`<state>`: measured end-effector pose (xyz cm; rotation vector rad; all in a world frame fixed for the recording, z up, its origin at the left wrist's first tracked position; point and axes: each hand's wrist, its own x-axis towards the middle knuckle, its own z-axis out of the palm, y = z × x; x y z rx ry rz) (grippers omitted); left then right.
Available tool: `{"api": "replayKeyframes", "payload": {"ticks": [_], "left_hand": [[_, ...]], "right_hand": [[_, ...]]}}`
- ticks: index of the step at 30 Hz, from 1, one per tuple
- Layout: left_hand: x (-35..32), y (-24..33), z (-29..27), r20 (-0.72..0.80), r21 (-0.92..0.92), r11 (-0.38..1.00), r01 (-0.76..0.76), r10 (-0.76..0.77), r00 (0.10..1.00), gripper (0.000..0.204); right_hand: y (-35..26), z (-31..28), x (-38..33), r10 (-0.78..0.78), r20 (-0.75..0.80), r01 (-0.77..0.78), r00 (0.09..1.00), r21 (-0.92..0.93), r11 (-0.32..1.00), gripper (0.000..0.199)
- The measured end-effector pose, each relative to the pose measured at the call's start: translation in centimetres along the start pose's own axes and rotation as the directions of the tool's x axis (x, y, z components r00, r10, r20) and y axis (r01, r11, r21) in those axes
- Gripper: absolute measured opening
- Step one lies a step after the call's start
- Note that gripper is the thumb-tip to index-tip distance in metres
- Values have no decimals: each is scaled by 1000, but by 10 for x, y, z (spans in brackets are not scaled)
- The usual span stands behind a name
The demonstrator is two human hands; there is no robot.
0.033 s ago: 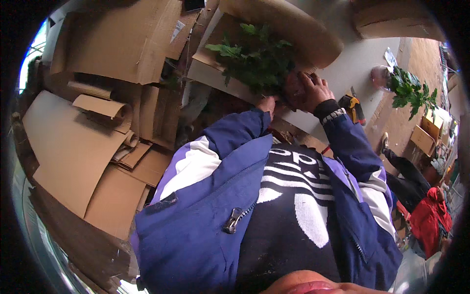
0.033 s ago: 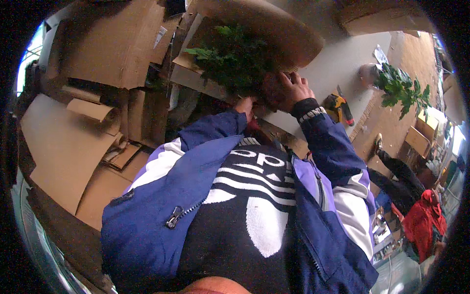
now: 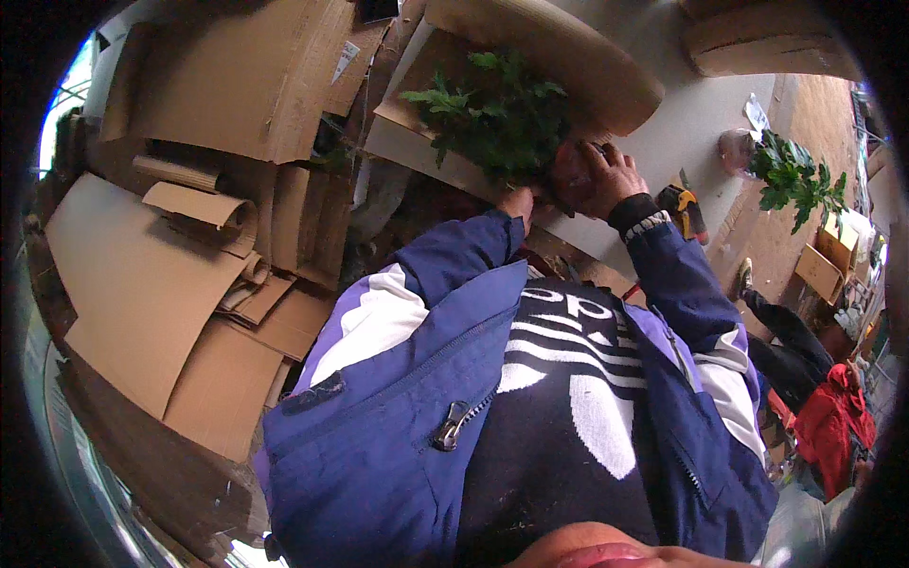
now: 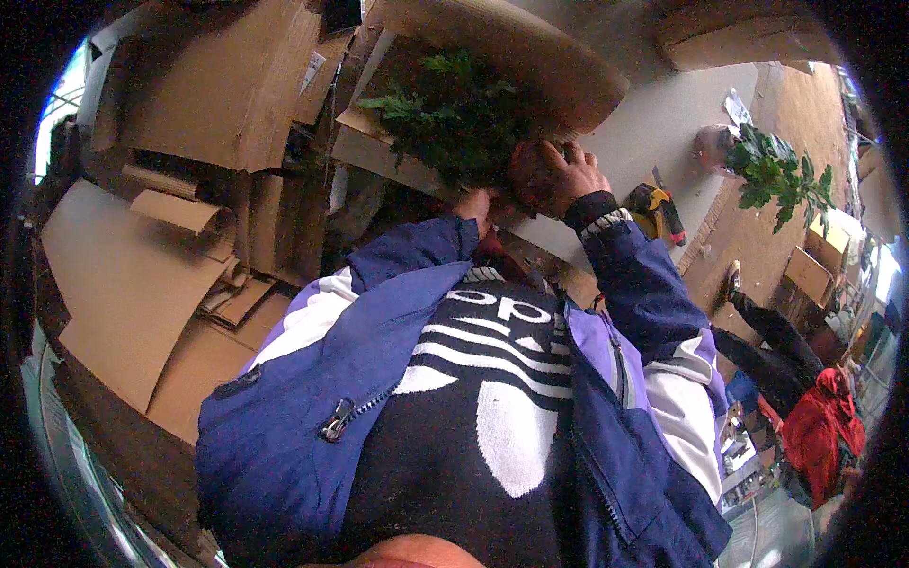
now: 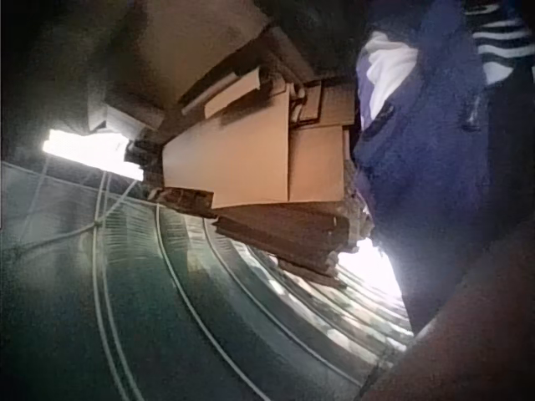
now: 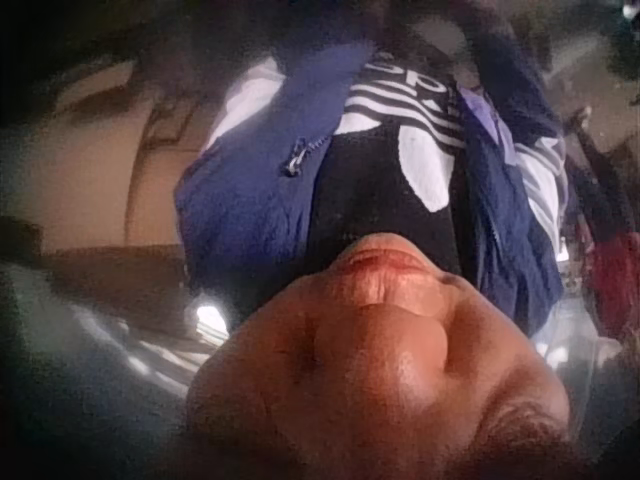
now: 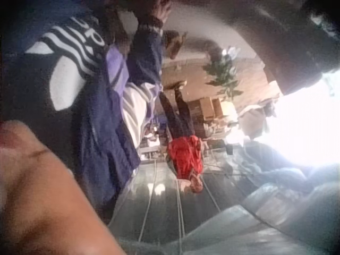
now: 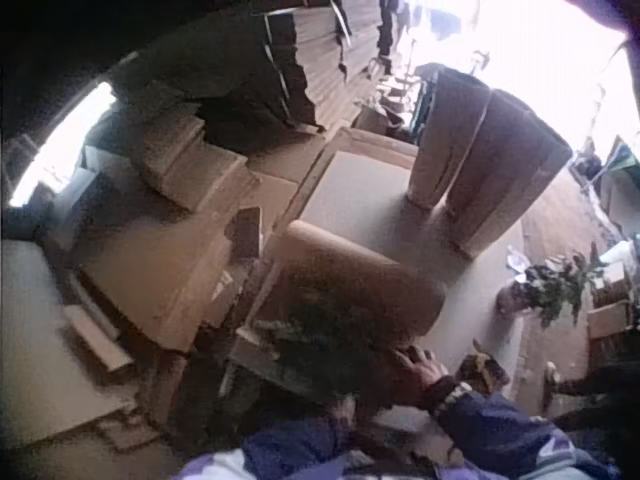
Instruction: The person assembles cylindrical cardboard planters by wrapping flat cardboard sheets around a core, securing them with a tape dispenser, and inserting small potted plants into the finished cylinders. The person repeats this process for multiple units, placing completed planters on a nearby table.
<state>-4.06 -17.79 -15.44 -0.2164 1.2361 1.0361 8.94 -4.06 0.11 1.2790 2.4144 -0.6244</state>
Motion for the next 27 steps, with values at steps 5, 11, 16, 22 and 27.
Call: {"api": "replayKeyframes", "payload": {"ticks": [5,11,16,22,27], "left_hand": [[-17,16,0,-28,112,990,86,-84,996,33],[-26,25,15,-18,-103,988,118,-121,993,28],[-13,13,-6,117,402,896,-190,155,981,26],[9,0,-21,301,584,754,-302,145,943,28],[-8,12,0,-26,-109,982,151,-155,988,32]], "right_hand": [[10,7,4,-41,-23,41,999,0,999,75],[12,13,4,-48,-12,47,999,-80,996,82],[4,2,1,-10,32,13,999,-88,996,87],[5,-3,1,-2,81,13,997,-134,991,87],[9,7,2,23,39,-20,999,-74,997,84]]}}
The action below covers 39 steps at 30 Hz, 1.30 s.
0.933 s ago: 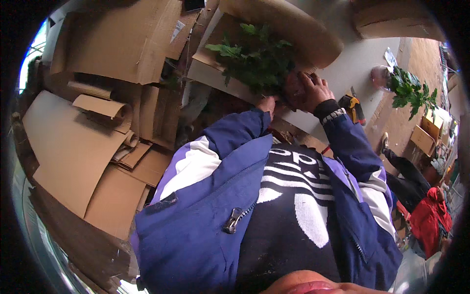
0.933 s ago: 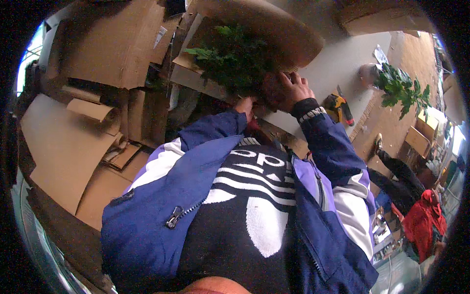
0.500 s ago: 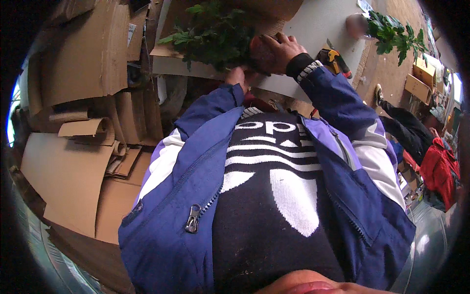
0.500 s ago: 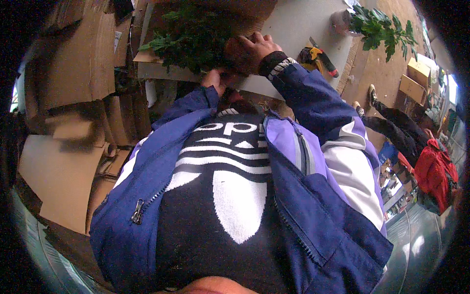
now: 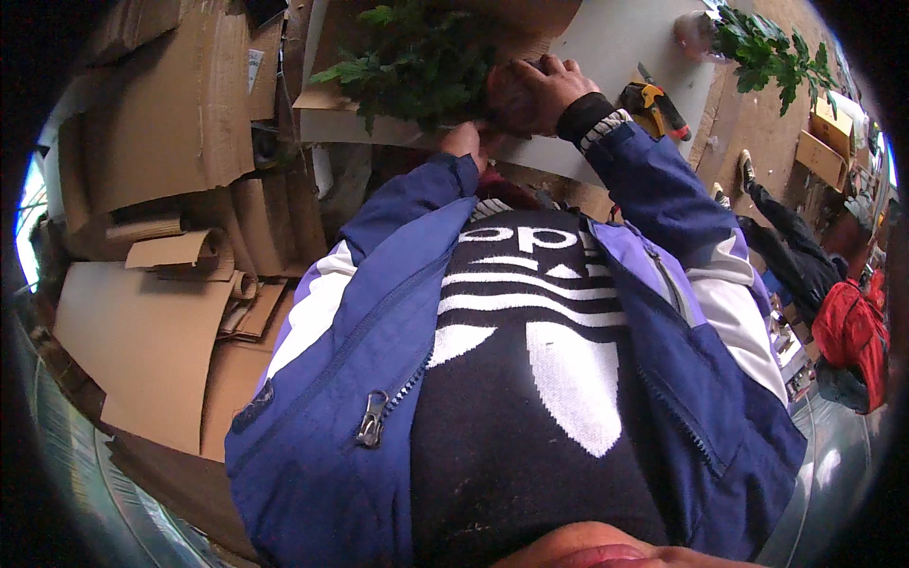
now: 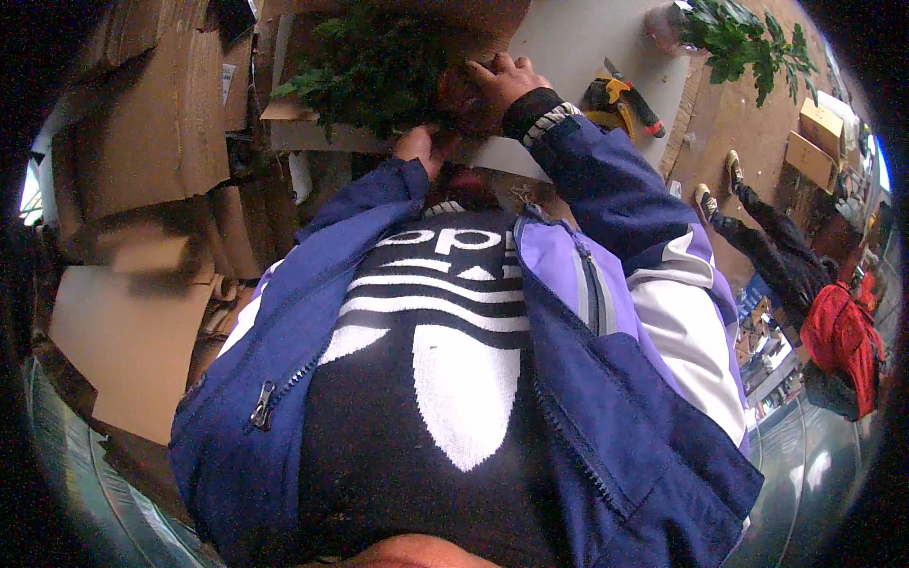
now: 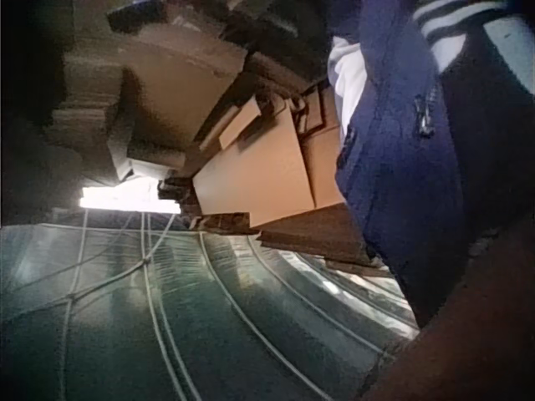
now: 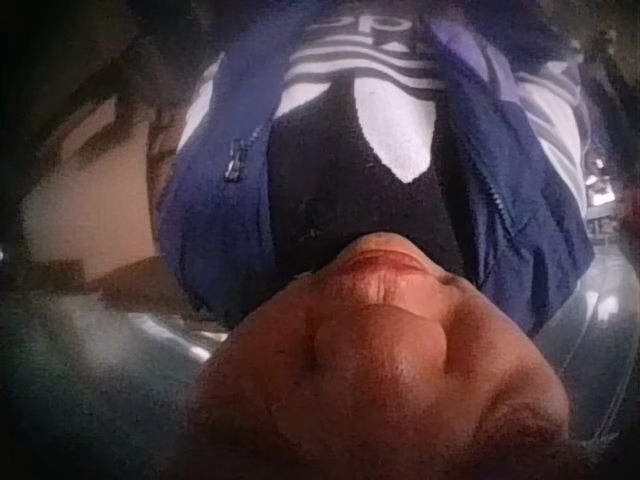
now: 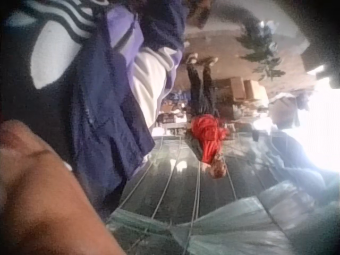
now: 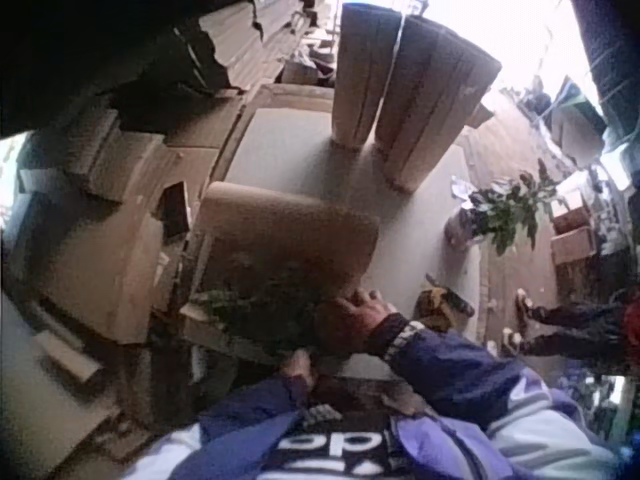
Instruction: The person assembles cylindrical cardboard planters by wrapping flat cardboard sheets around a core, securing them with a tape dispenser, and inserting small potted plants into the finished cylinders. The person repeats this process for multiple units, placing completed planters on a nearby table.
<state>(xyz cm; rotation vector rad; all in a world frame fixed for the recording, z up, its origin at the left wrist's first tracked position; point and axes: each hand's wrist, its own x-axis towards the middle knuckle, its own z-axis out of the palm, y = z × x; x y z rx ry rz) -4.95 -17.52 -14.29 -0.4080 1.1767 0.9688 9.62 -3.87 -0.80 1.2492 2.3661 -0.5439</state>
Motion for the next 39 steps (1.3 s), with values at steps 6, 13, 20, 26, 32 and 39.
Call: {"api": "replayKeyframes", "payload": {"ticks": [6,13,20,26,32,39], "left_hand": [[-37,23,36,-12,-133,990,54,-56,998,33],[-98,58,49,319,699,620,-357,176,931,30],[-51,139,112,875,346,-848,-400,138,465,47],[-23,207,118,409,505,-833,-227,-1,913,51],[-2,243,135,531,595,-712,-374,-1,847,50],[-38,182,142,961,92,-744,-661,-108,255,38]], "right_hand": [[-23,38,-25,-76,-474,7,877,-147,989,69],[-24,72,-16,-58,-582,6,811,-91,996,55],[-18,60,-19,-83,-545,73,834,-39,997,61],[-8,20,-9,-82,-417,102,905,25,994,60],[29,-3,37,-75,-97,87,992,122,989,68],[62,-24,113,-233,304,170,924,219,961,106]]}}
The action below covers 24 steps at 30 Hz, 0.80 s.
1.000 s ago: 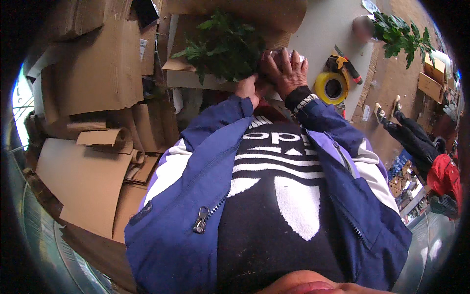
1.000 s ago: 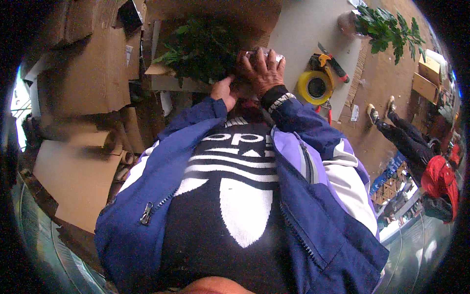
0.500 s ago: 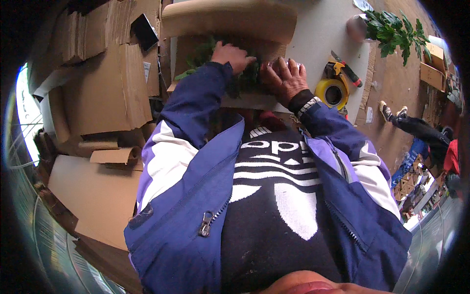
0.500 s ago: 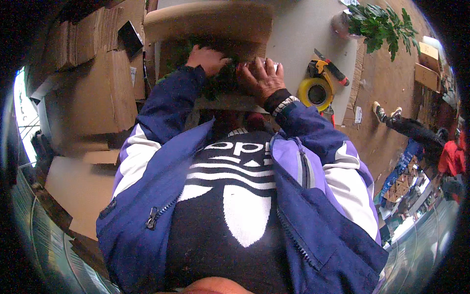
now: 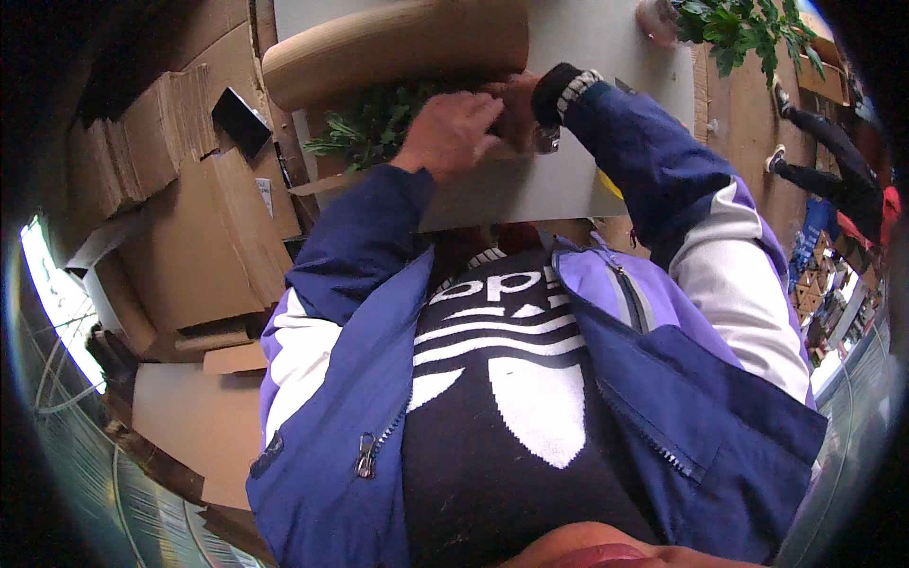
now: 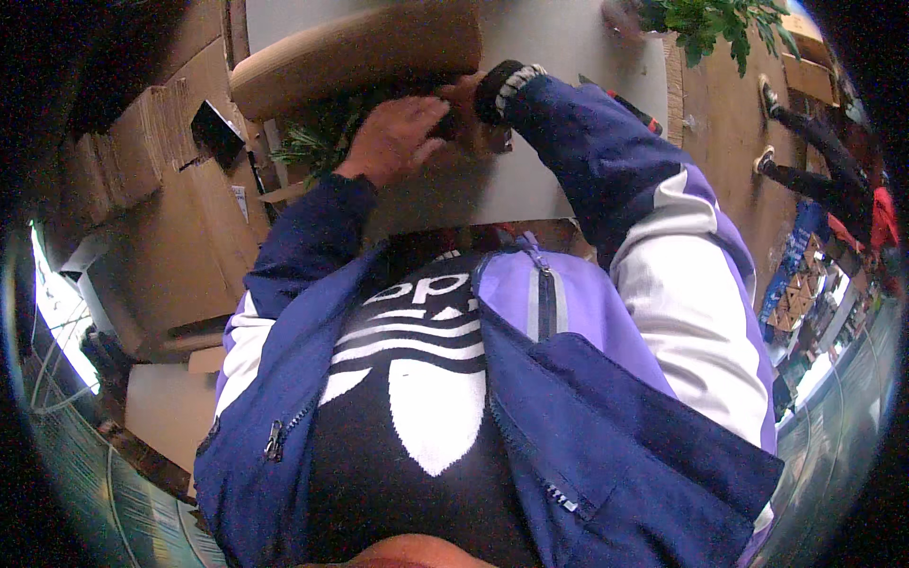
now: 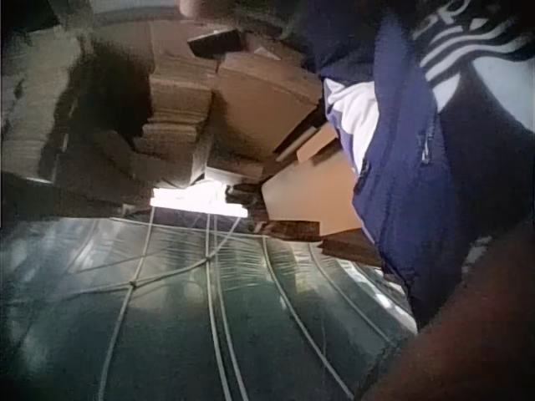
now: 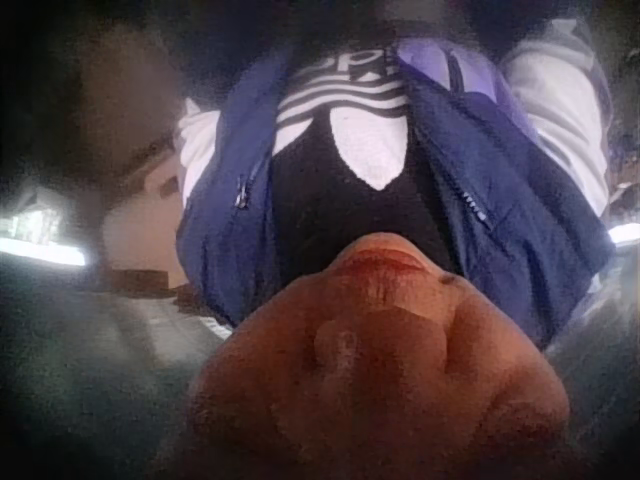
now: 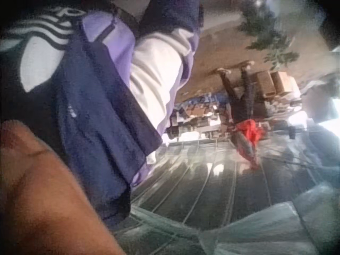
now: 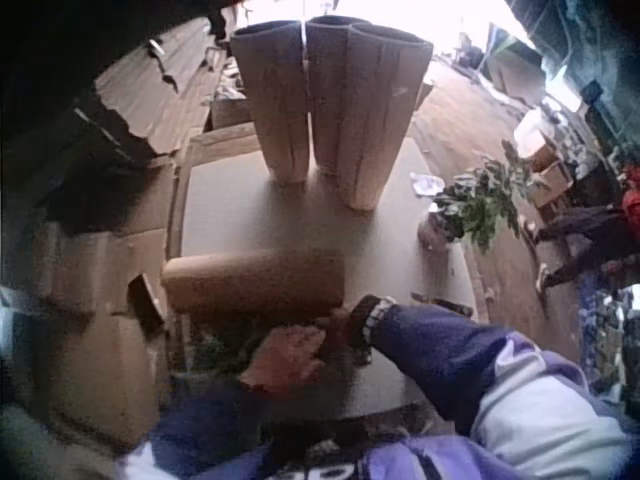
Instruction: The person assembles cylindrical cardboard planters by wrapping flat cardboard sheets around a core, securing them with a tape dispenser, and inserting small potted plants into the finished cylinders. The person repeats this process for multiple units, placing completed planters on a nearby table.
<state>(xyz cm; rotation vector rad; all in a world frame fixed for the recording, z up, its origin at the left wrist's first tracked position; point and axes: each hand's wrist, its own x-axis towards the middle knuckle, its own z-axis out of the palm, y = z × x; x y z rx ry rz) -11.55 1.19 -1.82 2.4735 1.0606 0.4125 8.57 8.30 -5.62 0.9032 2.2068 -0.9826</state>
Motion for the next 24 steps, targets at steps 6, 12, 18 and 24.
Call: {"api": "replayKeyframes", "payload": {"ticks": [6,12,18,24], "left_hand": [[16,-2,10,142,58,997,54,-62,988,43],[41,-36,6,223,-19,995,98,-91,971,43],[84,-79,4,433,-256,933,253,-123,893,45],[95,-105,-6,350,142,989,28,-76,934,34]], "right_hand": [[23,-26,3,-140,123,90,982,346,934,98],[45,-24,-36,305,-521,138,797,649,748,82],[-21,24,-58,141,-729,-244,669,-36,969,81],[-26,34,-22,201,-800,-286,565,39,958,93]]}}
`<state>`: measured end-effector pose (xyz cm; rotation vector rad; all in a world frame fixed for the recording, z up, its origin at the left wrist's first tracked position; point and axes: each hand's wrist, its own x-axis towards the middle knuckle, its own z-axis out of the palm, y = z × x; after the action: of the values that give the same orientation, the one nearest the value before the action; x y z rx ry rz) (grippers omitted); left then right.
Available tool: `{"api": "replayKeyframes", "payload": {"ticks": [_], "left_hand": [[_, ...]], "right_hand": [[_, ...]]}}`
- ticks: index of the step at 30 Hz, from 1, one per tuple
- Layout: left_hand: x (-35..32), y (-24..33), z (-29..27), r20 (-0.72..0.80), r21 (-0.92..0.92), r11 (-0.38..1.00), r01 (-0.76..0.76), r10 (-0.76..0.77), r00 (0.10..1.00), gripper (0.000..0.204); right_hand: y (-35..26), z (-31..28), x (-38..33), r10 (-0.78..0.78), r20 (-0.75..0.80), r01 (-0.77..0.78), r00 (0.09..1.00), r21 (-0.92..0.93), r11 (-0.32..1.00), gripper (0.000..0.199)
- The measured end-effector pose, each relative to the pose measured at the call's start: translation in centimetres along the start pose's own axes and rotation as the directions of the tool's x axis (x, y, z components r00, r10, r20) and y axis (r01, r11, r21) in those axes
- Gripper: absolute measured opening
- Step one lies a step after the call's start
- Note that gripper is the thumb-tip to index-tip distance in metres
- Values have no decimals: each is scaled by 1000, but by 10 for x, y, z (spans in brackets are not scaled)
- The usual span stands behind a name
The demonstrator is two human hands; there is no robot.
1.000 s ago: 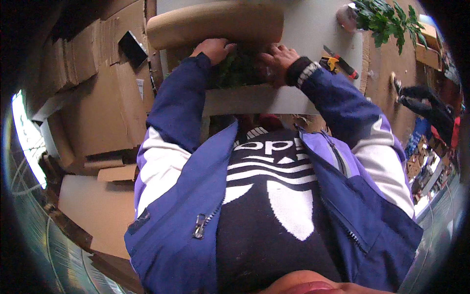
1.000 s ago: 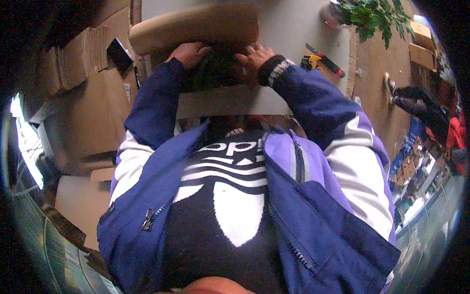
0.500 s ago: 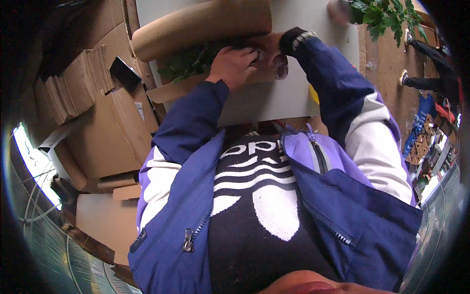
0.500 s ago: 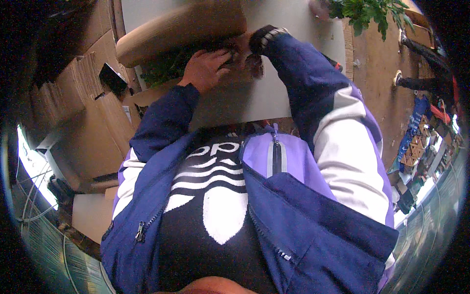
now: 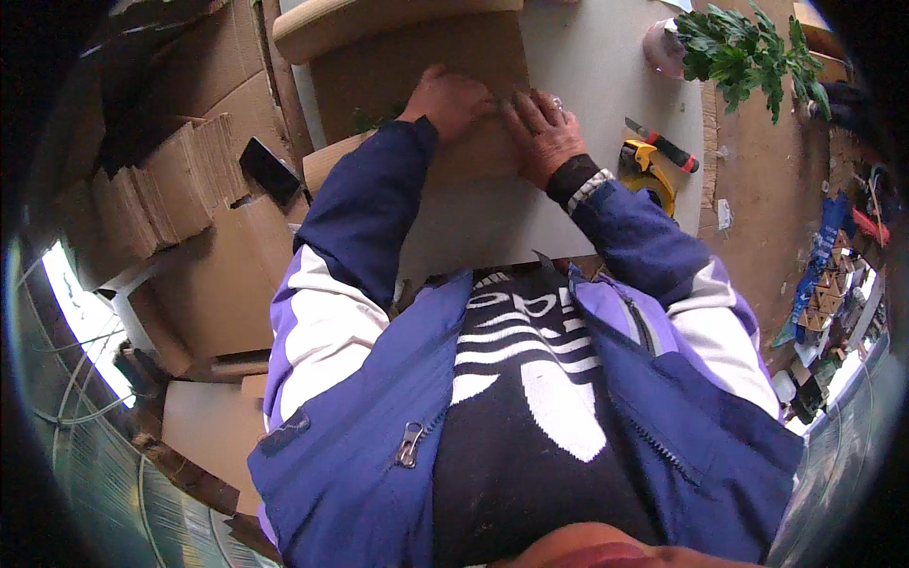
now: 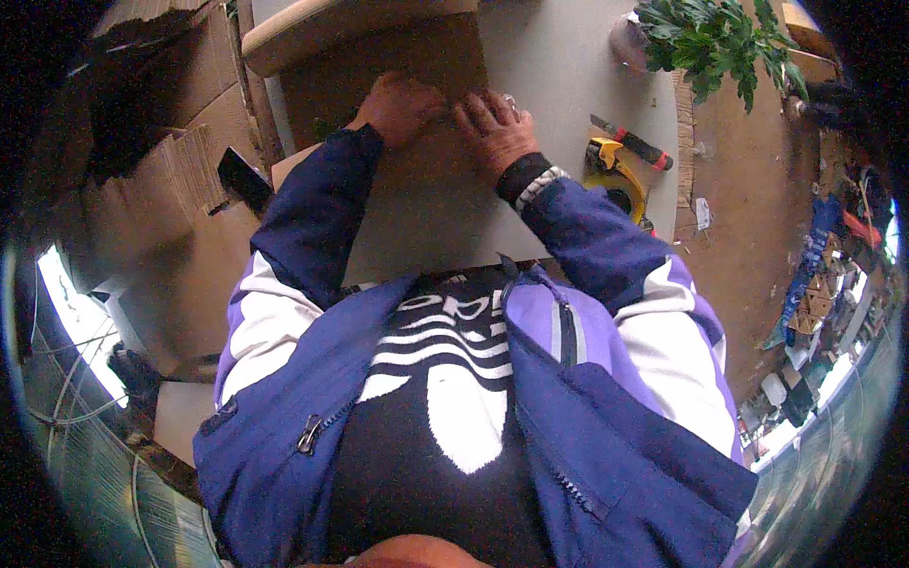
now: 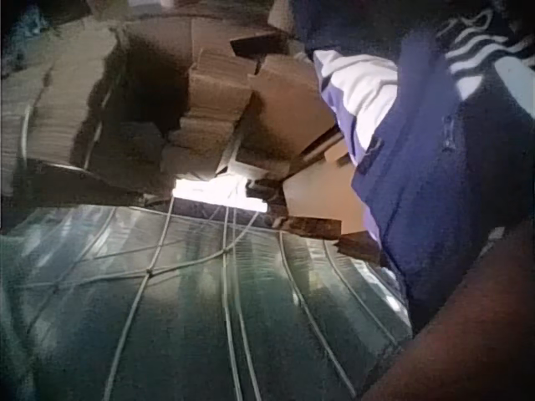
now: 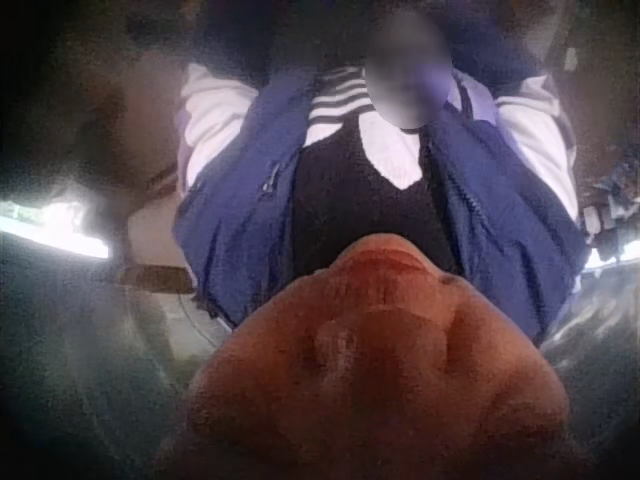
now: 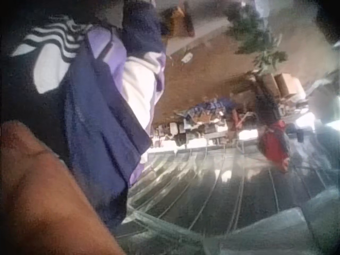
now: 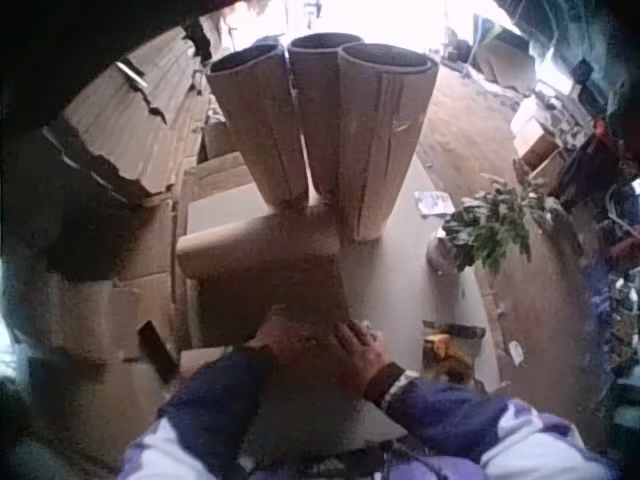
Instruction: The person assembles cylindrical cardboard planters by wrapping flat cardboard sheets around a core, securing them with a tape dispenser, and inserting small potted plants into the finished cylinders. The person repeats this process for multiple units, placing completed planters on a nearby table.
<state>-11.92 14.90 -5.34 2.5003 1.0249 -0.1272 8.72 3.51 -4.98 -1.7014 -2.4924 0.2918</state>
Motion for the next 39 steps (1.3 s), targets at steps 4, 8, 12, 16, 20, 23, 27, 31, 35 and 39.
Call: {"api": "replayKeyframes", "payload": {"ticks": [4,8,12,16,20,23,27,31,35,39], "left_hand": [[-25,-37,-10,-1,258,948,188,-194,981,30],[-32,-61,-20,-86,142,906,398,-390,917,31],[-15,-35,-9,-142,-233,972,17,-51,988,35],[-15,-6,-4,-113,-130,989,76,-91,989,59],[-12,-10,-10,195,-247,956,160,-113,974,68],[-12,-20,-10,187,-283,946,156,-105,977,59],[-2,-57,-18,237,-223,948,227,-173,956,47],[2,-86,-31,539,-292,803,520,-312,783,59],[5,-105,-38,542,-141,946,291,-172,823,57],[22,-112,-29,536,-73,928,366,-273,799,47]], "right_hand": [[14,-23,28,18,191,-31,982,63,998,101],[15,-45,52,22,345,-54,938,82,995,105],[23,-50,72,7,446,-59,895,104,993,108],[26,-46,81,5,504,-72,864,113,991,105],[13,-27,51,68,186,-55,980,-77,996,104],[12,-5,25,-19,70,32,997,-190,981,102],[30,12,35,66,250,-33,966,-135,990,91],[39,-11,69,-25,450,74,893,-94,993,80],[44,-51,97,-7,500,-63,866,123,990,108],[55,-67,122,-87,614,43,784,87,995,108]]}}
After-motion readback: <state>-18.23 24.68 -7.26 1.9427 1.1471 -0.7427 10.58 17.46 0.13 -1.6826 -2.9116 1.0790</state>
